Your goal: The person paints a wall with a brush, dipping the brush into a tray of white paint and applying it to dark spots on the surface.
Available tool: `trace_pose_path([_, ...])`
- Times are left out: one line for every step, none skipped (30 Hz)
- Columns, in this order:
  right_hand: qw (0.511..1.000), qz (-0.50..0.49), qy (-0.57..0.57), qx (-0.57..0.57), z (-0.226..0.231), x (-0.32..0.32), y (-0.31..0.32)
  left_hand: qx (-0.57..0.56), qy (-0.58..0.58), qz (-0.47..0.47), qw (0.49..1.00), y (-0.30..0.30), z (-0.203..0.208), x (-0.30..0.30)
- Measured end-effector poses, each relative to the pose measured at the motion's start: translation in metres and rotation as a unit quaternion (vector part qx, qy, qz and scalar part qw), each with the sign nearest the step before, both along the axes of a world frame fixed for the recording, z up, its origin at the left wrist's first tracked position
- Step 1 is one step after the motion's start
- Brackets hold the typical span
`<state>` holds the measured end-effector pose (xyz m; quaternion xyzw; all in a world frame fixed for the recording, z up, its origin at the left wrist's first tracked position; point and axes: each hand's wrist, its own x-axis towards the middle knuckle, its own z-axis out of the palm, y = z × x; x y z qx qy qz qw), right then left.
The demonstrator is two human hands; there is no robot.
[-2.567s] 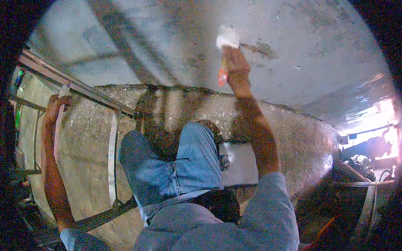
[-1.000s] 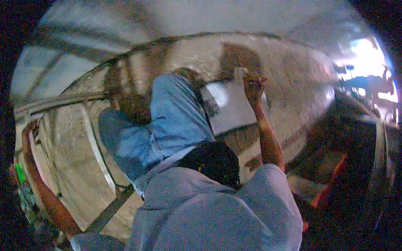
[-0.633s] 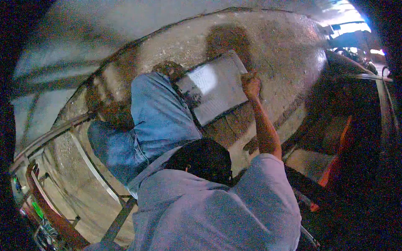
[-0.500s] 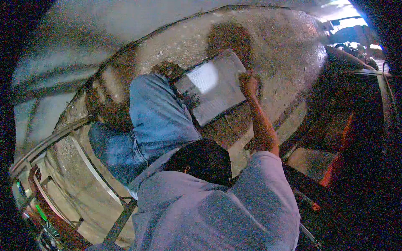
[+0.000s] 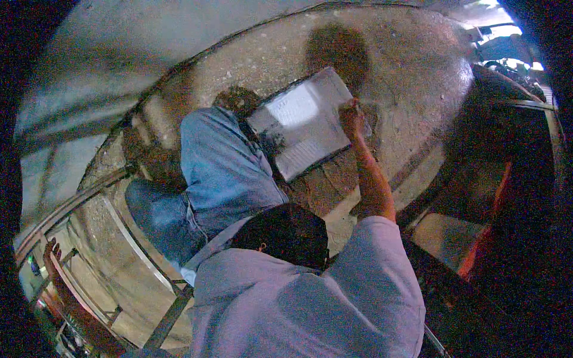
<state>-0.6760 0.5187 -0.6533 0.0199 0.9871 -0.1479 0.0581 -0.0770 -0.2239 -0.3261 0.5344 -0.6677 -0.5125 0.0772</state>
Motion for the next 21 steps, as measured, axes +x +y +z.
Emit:
trace_pose_path([1.000, 0.000, 0.000, -0.001, 0.005, 0.002, -0.001, 0.001, 0.001, -0.001, 1.000, 0.001, -0.001, -0.002])
trace_pose_path([1.000, -0.011, 0.022, 0.011, 0.010, 0.004, -0.004, 0.000, 0.000, -0.001, 1.000, 0.001, 0.000, -0.003])
trace_pose_path([0.999, -0.021, 0.043, 0.022, 0.013, 0.005, -0.007, 0.002, -0.002, 0.000, 1.000, 0.001, 0.000, -0.002])
trace_pose_path([0.999, -0.021, 0.044, 0.022, 0.010, 0.004, -0.005, 0.002, -0.001, -0.001, 1.000, 0.000, 0.000, -0.003])
trace_pose_path([0.998, -0.016, 0.052, 0.019, 0.006, 0.003, -0.004, 0.003, -0.001, -0.002, 1.000, 0.001, -0.001, -0.004])
trace_pose_path([0.998, -0.010, 0.059, 0.017, 0.003, 0.003, -0.002, 0.006, 0.000, -0.002, 1.000, 0.002, 0.000, -0.003])
trace_pose_path([0.998, -0.010, 0.060, 0.017, -0.006, -0.001, 0.008, 0.008, 0.002, -0.005, 1.000, 0.002, -0.001, -0.007])
trace_pose_path([0.995, 0.028, 0.090, 0.018, -0.013, -0.007, 0.019, 0.010, 0.004, -0.007, 1.000, 0.002, -0.004, -0.010])
trace_pose_path([0.990, 0.069, 0.118, 0.017, -0.016, -0.010, 0.024, 0.009, 0.005, -0.004, 1.000, 0.002, -0.004, -0.007])
trace_pose_path([0.990, 0.070, 0.118, 0.016, -0.020, -0.009, 0.028, 0.009, 0.004, -0.002, 1.000, 0.001, -0.002, -0.003])
trace_pose_path([0.983, 0.059, 0.171, -0.025, -0.021, -0.007, 0.034, 0.010, 0.003, 0.000, 1.000, 0.001, -0.002, -0.001])
trace_pose_path([0.971, 0.046, 0.224, -0.066, -0.022, -0.007, 0.039, 0.011, 0.004, 0.002, 1.000, 0.001, -0.002, 0.000])
trace_pose_path([0.971, 0.046, 0.225, -0.065, -0.022, -0.009, 0.044, 0.011, 0.006, 0.002, 1.000, 0.001, -0.003, 0.000])
trace_pose_path([0.975, -0.047, 0.108, -0.189, -0.021, -0.012, 0.049, 0.012, 0.006, 0.002, 1.000, -0.001, -0.002, 0.000])
trace_pose_path([0.942, -0.136, -0.012, -0.307, -0.023, -0.015, 0.057, 0.012, 0.010, 0.003, 1.000, -0.002, -0.001, 0.000])
trace_pose_path([0.942, -0.141, -0.001, -0.303, -0.033, -0.015, 0.078, 0.018, 0.020, -0.005, 1.000, -0.004, -0.011, -0.010])
trace_pose_path([0.919, -0.062, 0.082, -0.381, -0.034, -0.003, 0.065, 0.015, 0.014, 0.002, 1.000, -0.001, -0.009, -0.004])
trace_pose_path([0.838, -0.138, -0.017, -0.528, -0.027, 0.006, 0.060, 0.012, 0.008, 0.009, 1.000, 0.002, -0.007, 0.002])
trace_pose_path([0.721, -0.245, -0.092, -0.641, 0.018, 0.025, 0.033, 0.010, -0.004, 0.014, 1.000, 0.003, -0.006, 0.001])
trace_pose_path([0.720, -0.244, -0.094, -0.642, 0.008, 0.026, 0.034, 0.008, -0.005, 0.017, 1.000, 0.002, -0.005, 0.005])
trace_pose_path([0.823, -0.173, -0.043, -0.540, -0.005, 0.026, 0.046, -0.003, -0.006, -0.011, 1.000, -0.001, -0.009, 0.004])
